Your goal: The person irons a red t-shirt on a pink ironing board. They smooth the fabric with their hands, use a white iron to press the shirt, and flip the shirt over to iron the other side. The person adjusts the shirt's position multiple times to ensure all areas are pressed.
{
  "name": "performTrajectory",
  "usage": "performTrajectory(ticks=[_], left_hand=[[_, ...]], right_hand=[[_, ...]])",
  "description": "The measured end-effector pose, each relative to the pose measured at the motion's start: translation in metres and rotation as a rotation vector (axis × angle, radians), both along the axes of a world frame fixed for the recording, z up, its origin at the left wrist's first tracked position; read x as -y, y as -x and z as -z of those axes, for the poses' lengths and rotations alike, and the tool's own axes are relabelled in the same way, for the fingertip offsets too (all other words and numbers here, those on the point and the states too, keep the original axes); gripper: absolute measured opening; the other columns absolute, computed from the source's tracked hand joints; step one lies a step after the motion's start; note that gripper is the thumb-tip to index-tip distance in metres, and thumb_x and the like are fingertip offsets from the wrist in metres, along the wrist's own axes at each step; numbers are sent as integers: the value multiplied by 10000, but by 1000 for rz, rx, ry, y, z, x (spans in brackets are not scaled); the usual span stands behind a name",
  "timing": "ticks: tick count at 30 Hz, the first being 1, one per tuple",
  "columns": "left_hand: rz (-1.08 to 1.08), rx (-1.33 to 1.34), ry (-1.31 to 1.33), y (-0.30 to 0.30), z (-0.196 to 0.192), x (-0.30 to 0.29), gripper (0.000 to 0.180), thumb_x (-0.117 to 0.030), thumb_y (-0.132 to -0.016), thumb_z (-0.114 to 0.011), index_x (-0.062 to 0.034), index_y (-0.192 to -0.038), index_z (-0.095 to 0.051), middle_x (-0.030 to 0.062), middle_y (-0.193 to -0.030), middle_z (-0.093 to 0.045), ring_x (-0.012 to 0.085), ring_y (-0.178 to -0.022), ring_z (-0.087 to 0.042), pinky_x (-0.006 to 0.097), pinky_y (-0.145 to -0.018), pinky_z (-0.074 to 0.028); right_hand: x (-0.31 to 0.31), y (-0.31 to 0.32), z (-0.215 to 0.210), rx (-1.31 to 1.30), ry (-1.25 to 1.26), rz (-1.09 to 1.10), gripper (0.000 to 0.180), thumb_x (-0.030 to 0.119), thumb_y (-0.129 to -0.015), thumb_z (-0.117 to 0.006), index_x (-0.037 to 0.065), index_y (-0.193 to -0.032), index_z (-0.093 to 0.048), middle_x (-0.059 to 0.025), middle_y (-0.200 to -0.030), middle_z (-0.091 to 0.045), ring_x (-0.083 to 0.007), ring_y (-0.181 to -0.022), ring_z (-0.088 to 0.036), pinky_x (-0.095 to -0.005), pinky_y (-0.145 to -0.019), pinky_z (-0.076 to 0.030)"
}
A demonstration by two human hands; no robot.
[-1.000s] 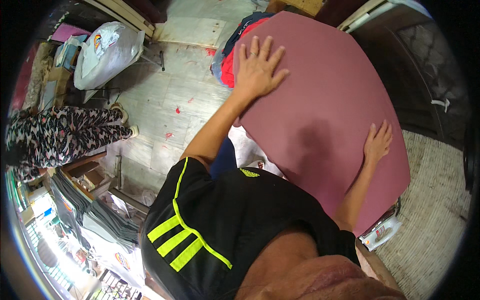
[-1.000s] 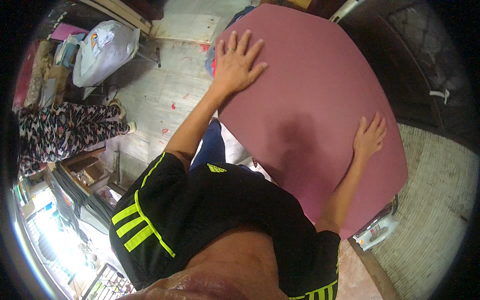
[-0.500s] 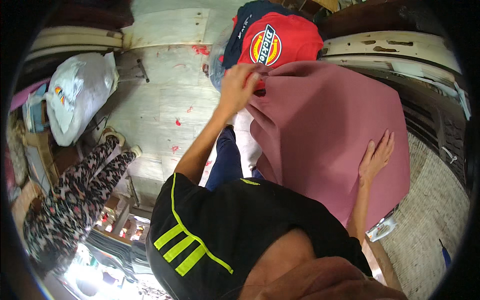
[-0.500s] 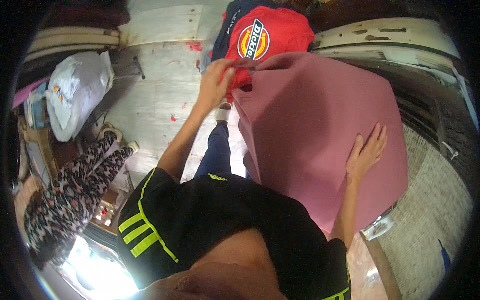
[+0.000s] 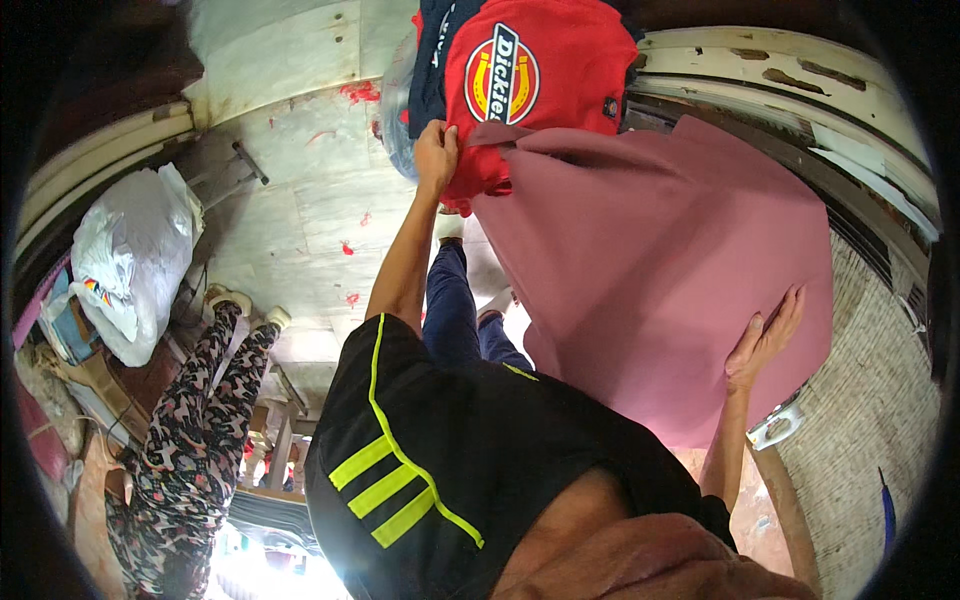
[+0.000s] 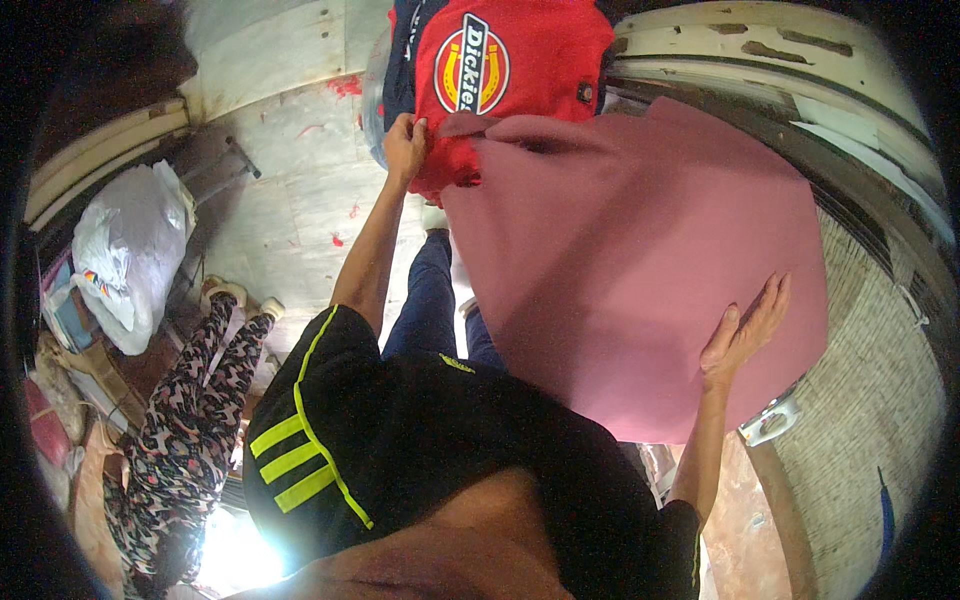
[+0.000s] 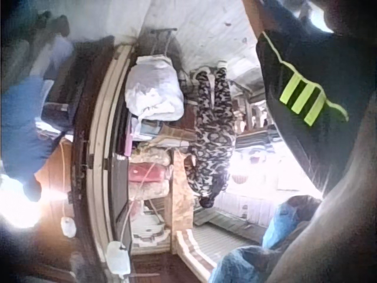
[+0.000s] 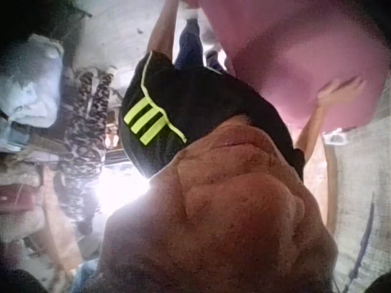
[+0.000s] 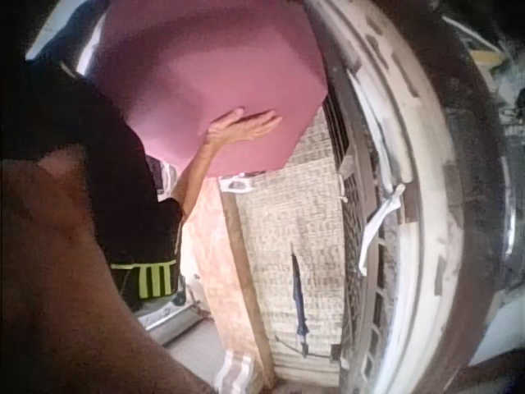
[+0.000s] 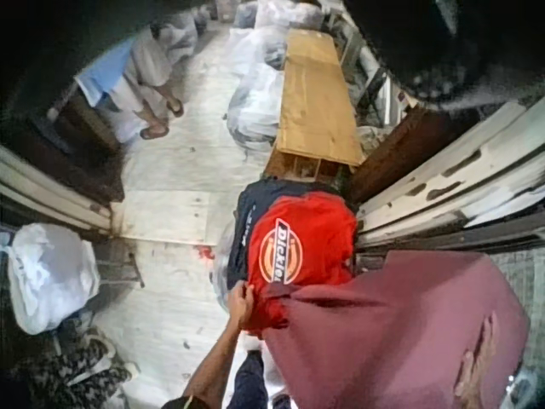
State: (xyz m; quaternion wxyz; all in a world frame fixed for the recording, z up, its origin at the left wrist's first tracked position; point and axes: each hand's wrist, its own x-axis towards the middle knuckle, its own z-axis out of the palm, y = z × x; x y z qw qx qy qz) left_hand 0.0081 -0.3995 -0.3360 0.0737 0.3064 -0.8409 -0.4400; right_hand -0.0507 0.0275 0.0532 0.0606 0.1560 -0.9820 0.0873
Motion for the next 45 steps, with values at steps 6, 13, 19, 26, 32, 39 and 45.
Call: performTrajectory(ticks=[6, 13, 19, 26, 32, 39, 45], left_hand=[[-145, -87, -285, -10, -26, -35, 258, -239, -1003, -613, -7, -1102, -560, 120, -908, -649, 225, -864, -624, 349, -787, -497], [-120, 79, -1238, -9, -36, -35, 285, -212, -957, -692, -59, -1194, -652, 52, -1042, -712, 147, -857, -680, 305, -784, -555], [-78, -277, -1213, 32, -119, -20, 330, -238, -1015, -599, -52, -1286, -628, 44, -1147, -704, 163, -1001, -673, 329, -891, -534], [142, -577, -900, 45, -321, 45, 239, -208, -1000, -622, -18, -1143, -651, 97, -1029, -721, 178, -902, -689, 313, -830, -550], [388, -904, -688, 5, -491, -22, 57, -75, -975, -636, -36, -1016, -641, 23, -873, -682, 86, -764, -622, 247, -691, -491], [530, -935, -221, -78, -616, -163, 137, -140, -991, -643, -97, -881, -573, -50, -696, -570, 38, -556, -511, 200, -511, -411], [611, -1215, 6, -137, -638, -231, 206, -147, -958, -670, -25, -1083, -561, 42, -858, -646, 126, -728, -604, 265, -652, -476]], right_hand=[[-7, 3, 2, -18, -26, -5, 706, 488, -988, -458, -29, -1467, -421, -278, -1553, -337, -448, -1431, -321, -545, -1171, -235], [-5, 0, -1, -33, -37, 9, 698, 490, -987, -459, -12, -1470, -426, -270, -1547, -349, -449, -1428, -319, -542, -1171, -234], [-13, -7, -2, -28, -62, 50, 649, 464, -978, -491, 70, -1491, -435, -199, -1580, -334, -413, -1455, -286, -537, -1182, -199], [-29, -8, 6, -76, -59, 79, 629, 461, -962, -539, 141, -1495, -447, -124, -1597, -330, -387, -1471, -269, -574, -1167, -196], [-39, 0, 17, -241, 96, -124, 638, 371, -913, -682, 108, -1459, -485, -133, -1502, -466, -330, -1411, -402, -493, -1131, -341], [82, -104, -143, -59, 1291, -784, 677, 248, -832, -808, 74, -1412, -507, -111, -1379, -560, -245, -1290, -515, -390, -1081, -405], [30, -118, -237, -293, 1434, -961, 161, 67, -899, -680, 15, -1045, -637, -53, -984, -679, -134, -951, -634, -289, -818, -500]])
